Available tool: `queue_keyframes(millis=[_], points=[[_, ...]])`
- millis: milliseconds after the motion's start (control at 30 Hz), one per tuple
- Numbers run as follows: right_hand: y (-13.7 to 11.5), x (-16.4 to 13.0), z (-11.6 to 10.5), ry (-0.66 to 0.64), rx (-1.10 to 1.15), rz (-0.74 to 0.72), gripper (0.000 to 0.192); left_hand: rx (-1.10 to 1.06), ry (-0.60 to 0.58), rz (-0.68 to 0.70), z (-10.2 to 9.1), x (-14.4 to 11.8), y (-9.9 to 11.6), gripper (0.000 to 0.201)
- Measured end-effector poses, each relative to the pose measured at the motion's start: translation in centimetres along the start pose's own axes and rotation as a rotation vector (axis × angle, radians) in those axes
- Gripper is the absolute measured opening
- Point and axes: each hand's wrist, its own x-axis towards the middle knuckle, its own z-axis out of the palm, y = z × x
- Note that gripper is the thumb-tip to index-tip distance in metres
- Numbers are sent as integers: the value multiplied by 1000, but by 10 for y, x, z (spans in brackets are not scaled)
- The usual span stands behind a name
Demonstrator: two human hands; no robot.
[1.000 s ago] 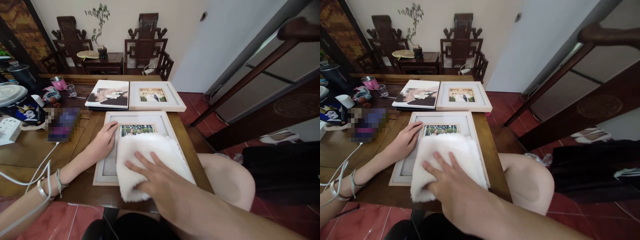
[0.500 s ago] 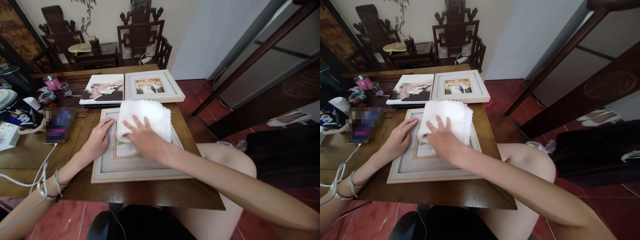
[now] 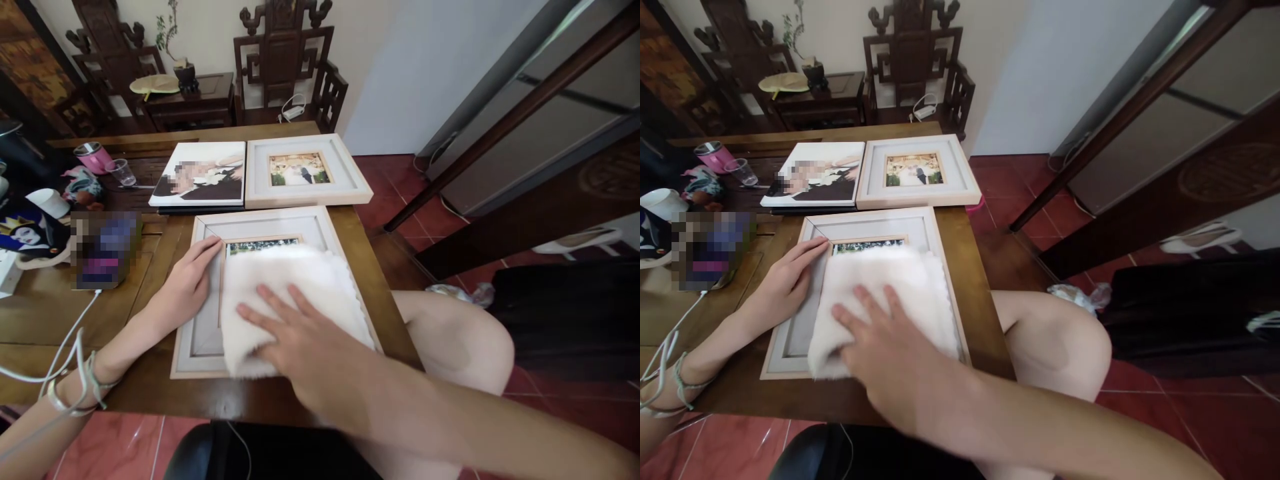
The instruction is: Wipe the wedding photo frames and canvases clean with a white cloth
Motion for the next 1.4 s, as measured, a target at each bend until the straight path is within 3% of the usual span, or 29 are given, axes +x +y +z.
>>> queue_keyframes(millis=[100,267,467,667,733,833,967,1067,1133,1300,1400], points=[[30,25,-6,95,-148,147,59,7,-2,22,-1,0,-1,51],[55,51,-16,118,-304,241,56,-3,-7,23,-1,0,-2,52],[14,25,-6,-45,-159,114,56,-17,2,13,1,-1,-2,51],[-22,-14,16,-49,60,-76,23,-54,-13,4,0,-1,0,54],[-21,-13,13,-86,81,-93,25,-50,-19,0,0,-1,0,54],[-4,-1,5,-84,50,-37,41,-29,-20,1,0,-1,-1,52],[40,26,-3,102,-93,128,65,-17,-24,12,1,-1,-4,49],[68,42,-7,238,-216,220,65,-27,-19,16,1,0,-5,46],[73,49,-9,261,-265,250,58,-39,-4,21,2,0,-6,45],[43,43,-11,36,-215,252,60,-43,20,13,4,-1,-5,44],[16,22,-7,-107,-105,159,55,-40,10,2,4,-1,-3,44]])
